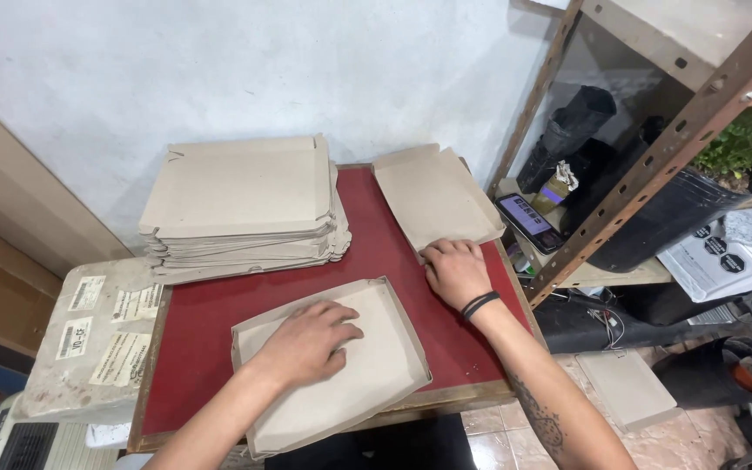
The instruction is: The person assembles flat-packed cardboard boxes by folding and interlocking the flaps. They work one at a time, stacking the finished boxes on the right side of the table.
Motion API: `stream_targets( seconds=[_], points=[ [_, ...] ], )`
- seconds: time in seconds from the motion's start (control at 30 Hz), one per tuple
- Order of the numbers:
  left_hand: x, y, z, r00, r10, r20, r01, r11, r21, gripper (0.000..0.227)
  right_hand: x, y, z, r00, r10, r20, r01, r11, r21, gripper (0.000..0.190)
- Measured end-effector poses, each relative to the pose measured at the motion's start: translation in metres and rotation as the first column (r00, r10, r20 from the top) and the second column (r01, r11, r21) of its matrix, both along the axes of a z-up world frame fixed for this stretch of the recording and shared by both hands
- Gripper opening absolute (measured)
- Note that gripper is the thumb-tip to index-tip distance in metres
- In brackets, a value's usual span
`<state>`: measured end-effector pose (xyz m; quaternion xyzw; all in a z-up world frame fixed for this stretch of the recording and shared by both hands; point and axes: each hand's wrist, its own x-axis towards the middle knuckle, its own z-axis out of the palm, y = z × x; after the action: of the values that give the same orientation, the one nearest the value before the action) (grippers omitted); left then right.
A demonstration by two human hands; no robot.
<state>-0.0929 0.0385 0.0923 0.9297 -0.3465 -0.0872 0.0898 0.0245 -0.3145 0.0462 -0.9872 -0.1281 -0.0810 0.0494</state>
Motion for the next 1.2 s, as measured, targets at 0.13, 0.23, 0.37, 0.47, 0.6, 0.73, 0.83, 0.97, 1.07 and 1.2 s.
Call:
stream_targets(
  seconds=[0.13,0.23,0.37,0.47,0.6,0.73,0.83,0.97,1.07,1.2],
  points=[
    [0.005,-0.010,-0.010,0.997,0.023,-0.073,-0.025,0.999,-0.029,0.056,-0.007,-0.017,0.002,0.957,0.090,0.275,-0.119,0.989,0.090,0.018],
    [0.011,-0.028,-0.013,1.000,-0.018,-0.015,0.018,1.000,0.009,0.060,-0.036,-0.022,0.063,0.955,0.026,0.296,-0.163,0.878,0.451,0.029],
    [0.029,-0.064,-0.022,0.995,-0.006,0.098,-0.001,0.997,0.079,0.060,-0.038,-0.051,0.093,0.960,-0.039,0.278,-0.201,0.597,0.777,0.017],
    [0.051,-0.097,-0.036,0.990,0.005,0.138,-0.016,0.997,0.077,0.064,-0.015,-0.076,0.066,0.968,-0.087,0.236,-0.217,0.182,0.959,0.022],
    [0.083,-0.139,-0.054,0.965,0.029,0.261,-0.070,0.986,0.152,0.060,-0.012,-0.071,0.059,0.988,-0.025,0.151,-0.148,-0.409,0.901,0.018],
    [0.090,-0.150,-0.037,0.786,0.242,0.568,0.017,0.911,-0.413,0.032,-0.041,-0.029,0.084,0.995,0.052,0.086,-0.032,-0.646,0.763,0.005],
    [0.064,-0.145,0.023,0.916,0.346,0.204,-0.154,0.770,-0.619,0.044,-0.026,-0.035,0.048,0.993,0.087,0.079,0.001,-0.682,0.731,0.004],
    [0.071,-0.110,0.007,0.913,0.396,0.094,-0.327,0.852,-0.408,0.064,-0.034,-0.036,0.049,0.999,0.032,0.032,-0.005,-0.630,0.777,0.011],
    [0.068,-0.089,0.013,0.849,0.523,-0.068,-0.474,0.700,-0.535,0.037,-0.039,-0.035,0.045,0.999,-0.027,0.029,-0.038,-0.468,0.883,0.022],
    [0.082,-0.081,0.015,0.773,0.634,-0.015,-0.414,0.488,-0.768,0.048,-0.042,-0.047,0.030,0.995,-0.097,0.032,-0.042,-0.099,0.994,0.035]
  ],
)
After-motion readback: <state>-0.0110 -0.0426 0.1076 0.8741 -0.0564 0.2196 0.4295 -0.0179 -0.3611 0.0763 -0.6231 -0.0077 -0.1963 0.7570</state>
